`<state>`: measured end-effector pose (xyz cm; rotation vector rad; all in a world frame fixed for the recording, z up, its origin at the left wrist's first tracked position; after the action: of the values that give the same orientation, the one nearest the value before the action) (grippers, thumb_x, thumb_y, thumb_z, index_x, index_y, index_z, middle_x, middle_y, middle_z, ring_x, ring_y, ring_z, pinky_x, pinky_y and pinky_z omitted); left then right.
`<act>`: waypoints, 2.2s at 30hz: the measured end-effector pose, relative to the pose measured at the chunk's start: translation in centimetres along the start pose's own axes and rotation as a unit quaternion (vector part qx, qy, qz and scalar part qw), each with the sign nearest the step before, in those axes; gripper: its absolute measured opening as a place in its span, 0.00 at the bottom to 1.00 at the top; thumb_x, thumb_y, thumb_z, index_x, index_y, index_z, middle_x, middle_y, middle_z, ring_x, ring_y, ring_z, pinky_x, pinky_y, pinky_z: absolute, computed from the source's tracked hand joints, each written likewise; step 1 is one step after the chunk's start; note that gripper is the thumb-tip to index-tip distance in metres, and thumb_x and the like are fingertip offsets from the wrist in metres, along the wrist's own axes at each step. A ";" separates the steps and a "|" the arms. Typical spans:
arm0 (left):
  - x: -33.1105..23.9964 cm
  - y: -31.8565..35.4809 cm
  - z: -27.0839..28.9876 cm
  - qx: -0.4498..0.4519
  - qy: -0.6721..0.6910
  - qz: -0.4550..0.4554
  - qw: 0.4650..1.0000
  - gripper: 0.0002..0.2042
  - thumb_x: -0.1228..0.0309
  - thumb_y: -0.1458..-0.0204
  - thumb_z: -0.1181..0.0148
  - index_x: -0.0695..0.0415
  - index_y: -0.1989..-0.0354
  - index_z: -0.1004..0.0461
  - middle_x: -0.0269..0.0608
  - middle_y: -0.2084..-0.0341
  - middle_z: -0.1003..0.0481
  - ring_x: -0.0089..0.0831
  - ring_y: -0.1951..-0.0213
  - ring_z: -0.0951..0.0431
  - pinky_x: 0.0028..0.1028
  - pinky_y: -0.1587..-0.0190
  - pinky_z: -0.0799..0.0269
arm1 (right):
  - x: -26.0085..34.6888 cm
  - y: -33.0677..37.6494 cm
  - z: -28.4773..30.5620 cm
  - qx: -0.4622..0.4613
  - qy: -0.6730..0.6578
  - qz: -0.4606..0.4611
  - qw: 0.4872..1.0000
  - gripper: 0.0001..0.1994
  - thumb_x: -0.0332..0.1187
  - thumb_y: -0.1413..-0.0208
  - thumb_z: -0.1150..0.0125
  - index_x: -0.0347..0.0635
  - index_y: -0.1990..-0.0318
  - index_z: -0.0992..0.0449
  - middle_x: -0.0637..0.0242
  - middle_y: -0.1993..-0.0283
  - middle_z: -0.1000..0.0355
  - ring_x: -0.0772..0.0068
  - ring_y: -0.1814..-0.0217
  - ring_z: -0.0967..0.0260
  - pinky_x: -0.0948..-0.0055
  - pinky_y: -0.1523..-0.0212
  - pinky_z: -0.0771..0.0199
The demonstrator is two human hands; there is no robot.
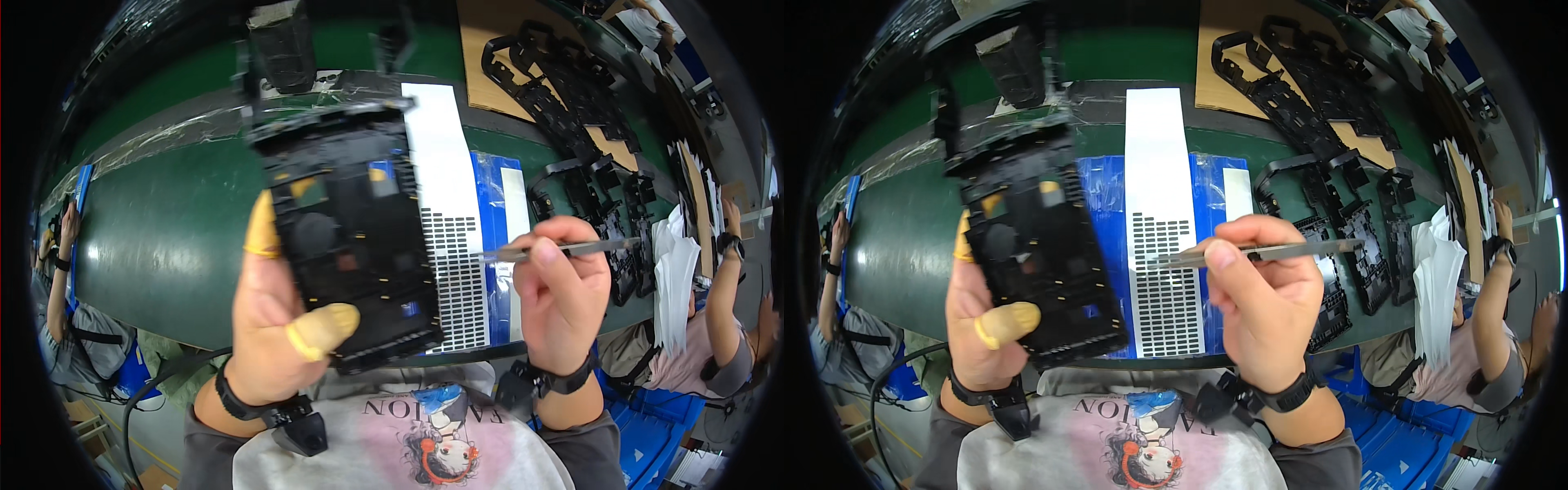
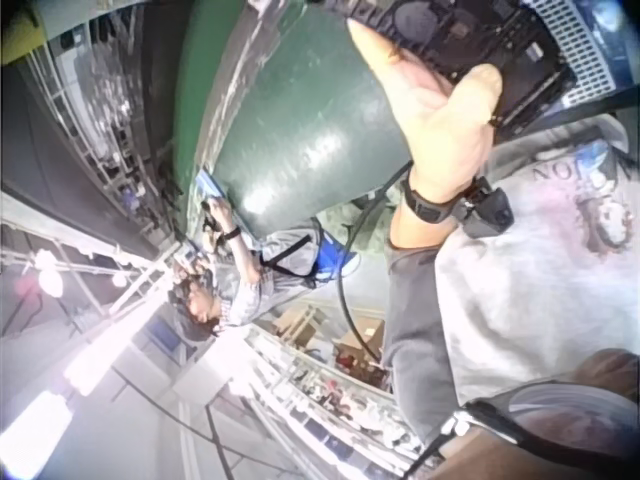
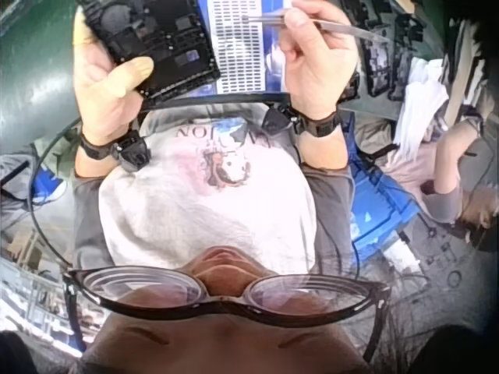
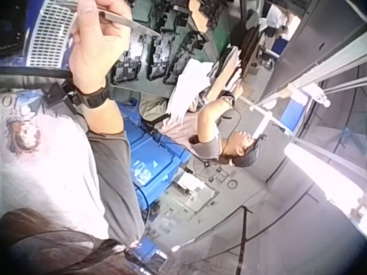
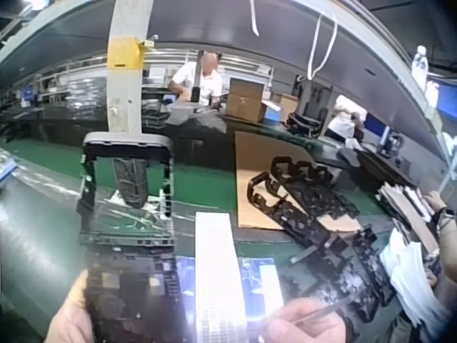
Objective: Using tweezers and manual dexterity to assemble small components into a plastic electronic housing on an assembly line.
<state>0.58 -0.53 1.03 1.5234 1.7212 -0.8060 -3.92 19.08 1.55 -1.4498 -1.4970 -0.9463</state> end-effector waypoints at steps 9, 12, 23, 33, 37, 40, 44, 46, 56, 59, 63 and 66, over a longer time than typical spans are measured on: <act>-0.6 -0.6 1.0 -0.017 0.161 -0.002 0.987 0.22 0.66 0.47 0.62 0.57 0.45 0.54 0.45 0.52 0.41 0.34 0.52 0.37 0.33 0.51 0.39 | -3.3 -1.4 2.0 -0.046 0.123 -0.037 0.991 0.05 0.21 0.57 0.47 0.34 0.70 0.33 0.66 0.79 0.32 0.88 0.84 0.43 0.90 0.85 0.46; -0.3 -0.6 1.1 -0.019 0.142 0.005 0.990 0.21 0.65 0.47 0.63 0.57 0.45 0.53 0.43 0.52 0.41 0.32 0.52 0.37 0.32 0.50 0.40 | -3.4 -1.4 2.3 -0.082 0.115 -0.045 0.989 0.05 0.21 0.57 0.47 0.35 0.70 0.32 0.66 0.79 0.32 0.88 0.84 0.44 0.91 0.85 0.48; 0.3 -1.3 -0.2 -0.056 0.134 0.037 0.989 0.19 0.69 0.47 0.61 0.57 0.46 0.50 0.42 0.54 0.39 0.32 0.53 0.36 0.33 0.51 0.39 | -3.5 -1.9 2.8 -0.068 0.108 -0.055 0.990 0.06 0.20 0.57 0.48 0.34 0.69 0.33 0.64 0.79 0.32 0.88 0.85 0.44 0.91 0.85 0.49; 2.2 -0.7 -2.5 0.060 0.198 0.162 0.965 0.19 0.70 0.48 0.59 0.55 0.47 0.50 0.41 0.53 0.40 0.30 0.52 0.37 0.31 0.51 0.40 | 1.2 2.4 -1.9 0.091 0.007 0.034 0.995 0.09 0.18 0.57 0.47 0.30 0.66 0.36 0.54 0.70 0.31 0.70 0.67 0.31 0.75 0.64 0.31; 2.1 -0.2 -3.2 0.075 0.204 0.176 0.960 0.20 0.72 0.48 0.60 0.55 0.46 0.52 0.42 0.52 0.41 0.30 0.51 0.39 0.30 0.50 0.41 | 0.5 2.1 -2.2 0.080 0.030 -0.012 0.996 0.08 0.18 0.57 0.47 0.30 0.67 0.34 0.60 0.70 0.32 0.74 0.68 0.32 0.79 0.65 0.32; 1.9 0.0 -3.4 0.077 0.208 0.176 0.959 0.20 0.72 0.47 0.61 0.55 0.46 0.52 0.42 0.52 0.42 0.30 0.51 0.39 0.30 0.50 0.41 | 0.3 2.2 -2.3 0.064 0.014 -0.001 0.998 0.07 0.18 0.57 0.47 0.30 0.68 0.33 0.61 0.70 0.33 0.76 0.69 0.33 0.81 0.66 0.32; 2.1 0.1 -3.3 0.079 0.209 0.162 0.961 0.20 0.72 0.47 0.60 0.55 0.46 0.52 0.42 0.52 0.42 0.30 0.50 0.39 0.30 0.50 0.41 | 0.2 2.3 -2.3 0.057 -0.004 0.001 0.998 0.07 0.17 0.57 0.47 0.30 0.67 0.33 0.62 0.71 0.33 0.77 0.69 0.33 0.82 0.66 0.33; 2.0 0.1 -3.3 0.079 0.213 0.156 0.961 0.20 0.72 0.47 0.60 0.56 0.46 0.53 0.42 0.52 0.42 0.30 0.50 0.39 0.30 0.50 0.41 | 0.2 2.2 -2.2 0.057 -0.001 0.002 0.998 0.07 0.17 0.57 0.47 0.30 0.67 0.33 0.62 0.71 0.33 0.77 0.69 0.33 0.82 0.66 0.33; 1.9 0.1 -3.6 0.069 0.212 0.156 0.962 0.20 0.72 0.47 0.60 0.56 0.46 0.52 0.42 0.52 0.42 0.30 0.50 0.39 0.30 0.50 0.42 | 0.2 2.2 -2.1 0.063 0.026 0.012 0.998 0.07 0.17 0.57 0.47 0.30 0.67 0.33 0.62 0.71 0.33 0.77 0.69 0.33 0.82 0.66 0.33; 2.0 0.1 -3.5 0.042 0.170 0.145 0.974 0.21 0.68 0.49 0.58 0.56 0.46 0.51 0.44 0.52 0.41 0.36 0.51 0.38 0.35 0.50 0.42 | 0.2 2.1 -2.3 0.066 0.019 0.016 0.997 0.07 0.17 0.57 0.48 0.30 0.67 0.33 0.62 0.71 0.33 0.77 0.69 0.33 0.82 0.66 0.33; 2.1 0.0 -3.3 0.071 0.214 0.154 0.962 0.20 0.73 0.48 0.60 0.56 0.45 0.53 0.41 0.51 0.42 0.30 0.50 0.40 0.30 0.49 0.42 | 0.3 2.0 -2.3 0.061 0.016 0.020 0.998 0.07 0.17 0.57 0.48 0.30 0.67 0.33 0.61 0.70 0.33 0.77 0.69 0.33 0.81 0.66 0.32; 2.1 0.0 -3.4 0.070 0.220 0.155 0.961 0.21 0.73 0.48 0.60 0.56 0.45 0.53 0.41 0.51 0.42 0.30 0.50 0.39 0.30 0.49 0.42 | 0.2 2.0 -2.3 0.067 0.012 0.018 0.998 0.07 0.17 0.57 0.48 0.30 0.67 0.33 0.61 0.70 0.33 0.76 0.69 0.33 0.81 0.66 0.31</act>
<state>0.15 3.41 1.27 2.1288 1.6837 -0.4542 -1.79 17.16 2.57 -1.3602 -1.4844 -0.8232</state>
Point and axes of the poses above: each hand's wrist, its own y-axis away from the middle knuckle, its own z-axis out of the back of the hand, x = y × z, the point moved 2 cm from there along -y, towards the middle knuckle
